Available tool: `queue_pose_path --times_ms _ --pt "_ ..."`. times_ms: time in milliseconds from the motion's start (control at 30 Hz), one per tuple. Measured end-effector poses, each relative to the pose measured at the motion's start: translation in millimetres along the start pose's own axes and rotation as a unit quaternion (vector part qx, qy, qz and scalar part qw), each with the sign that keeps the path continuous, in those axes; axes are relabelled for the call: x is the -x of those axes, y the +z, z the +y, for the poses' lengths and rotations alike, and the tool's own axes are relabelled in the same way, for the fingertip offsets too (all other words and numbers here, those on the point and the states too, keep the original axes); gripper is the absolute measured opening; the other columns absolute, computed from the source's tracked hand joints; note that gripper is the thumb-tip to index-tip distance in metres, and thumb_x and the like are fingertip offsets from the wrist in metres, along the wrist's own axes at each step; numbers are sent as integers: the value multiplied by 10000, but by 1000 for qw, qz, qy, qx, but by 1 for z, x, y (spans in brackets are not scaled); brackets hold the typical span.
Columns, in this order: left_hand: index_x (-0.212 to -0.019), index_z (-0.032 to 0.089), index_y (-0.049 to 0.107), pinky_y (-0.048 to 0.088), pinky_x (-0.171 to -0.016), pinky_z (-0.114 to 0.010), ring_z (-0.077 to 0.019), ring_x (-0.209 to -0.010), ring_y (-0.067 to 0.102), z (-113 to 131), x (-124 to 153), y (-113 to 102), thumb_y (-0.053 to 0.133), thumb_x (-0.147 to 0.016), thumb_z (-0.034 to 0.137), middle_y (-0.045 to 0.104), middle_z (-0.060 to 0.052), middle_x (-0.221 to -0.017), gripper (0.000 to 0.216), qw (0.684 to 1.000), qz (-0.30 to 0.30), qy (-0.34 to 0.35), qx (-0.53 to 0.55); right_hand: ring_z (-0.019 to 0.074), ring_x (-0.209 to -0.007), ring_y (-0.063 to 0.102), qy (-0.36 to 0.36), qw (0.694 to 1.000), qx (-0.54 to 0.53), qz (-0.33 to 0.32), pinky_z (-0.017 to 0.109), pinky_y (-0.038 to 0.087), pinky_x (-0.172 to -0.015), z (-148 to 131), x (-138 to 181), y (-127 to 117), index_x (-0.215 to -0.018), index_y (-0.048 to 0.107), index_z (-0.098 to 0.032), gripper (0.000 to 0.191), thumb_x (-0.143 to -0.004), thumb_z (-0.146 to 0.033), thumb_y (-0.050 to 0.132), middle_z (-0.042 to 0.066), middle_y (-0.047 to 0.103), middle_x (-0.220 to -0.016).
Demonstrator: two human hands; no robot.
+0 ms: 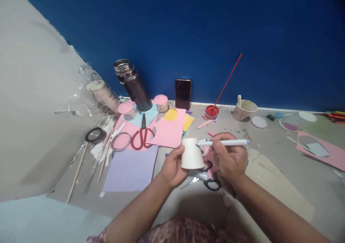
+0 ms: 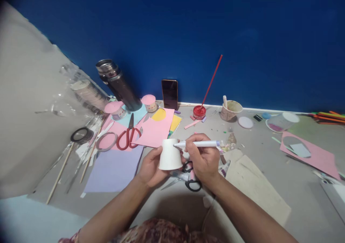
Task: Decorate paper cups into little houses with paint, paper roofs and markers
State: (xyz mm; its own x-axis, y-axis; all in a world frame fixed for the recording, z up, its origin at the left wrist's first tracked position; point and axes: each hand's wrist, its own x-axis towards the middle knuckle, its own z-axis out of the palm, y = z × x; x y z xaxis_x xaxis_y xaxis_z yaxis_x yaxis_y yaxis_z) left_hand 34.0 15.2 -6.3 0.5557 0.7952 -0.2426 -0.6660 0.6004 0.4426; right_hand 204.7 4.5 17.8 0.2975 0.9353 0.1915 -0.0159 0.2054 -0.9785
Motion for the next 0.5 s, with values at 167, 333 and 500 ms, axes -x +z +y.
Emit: queue_pose_path --times_ms 167,333,500 --pt "-1324 63 645 609 -772 -407 -332 -928 784 2 1 2 670 -914 382 791 -185 -1065 519 1000 -14 -16 21 123 -423 552 -14 999 36 -8 233 416 -373 -7 -2 -1 -841 711 -225 224 -943 -425 722 -4 675 -637" --pt "-1355 74 634 604 -823 -442 -342 -992 772 4 3 5 630 -923 395 781 -197 -1107 537 998 -38 -32 48 144 -530 607 -17 999 20 39 247 490 -502 -13 -9 -5 -798 716 -225 234 -900 -428 769 -6 667 -606" --pt "-1343 80 642 596 -835 -469 -351 -996 762 4 4 5 617 -929 409 768 -198 -1125 529 998 -41 -33 45 116 -500 514 63 994 -81 34 228 406 -486 -5 -17 -7 -829 708 -222 305 -872 -509 802 -29 618 -552"
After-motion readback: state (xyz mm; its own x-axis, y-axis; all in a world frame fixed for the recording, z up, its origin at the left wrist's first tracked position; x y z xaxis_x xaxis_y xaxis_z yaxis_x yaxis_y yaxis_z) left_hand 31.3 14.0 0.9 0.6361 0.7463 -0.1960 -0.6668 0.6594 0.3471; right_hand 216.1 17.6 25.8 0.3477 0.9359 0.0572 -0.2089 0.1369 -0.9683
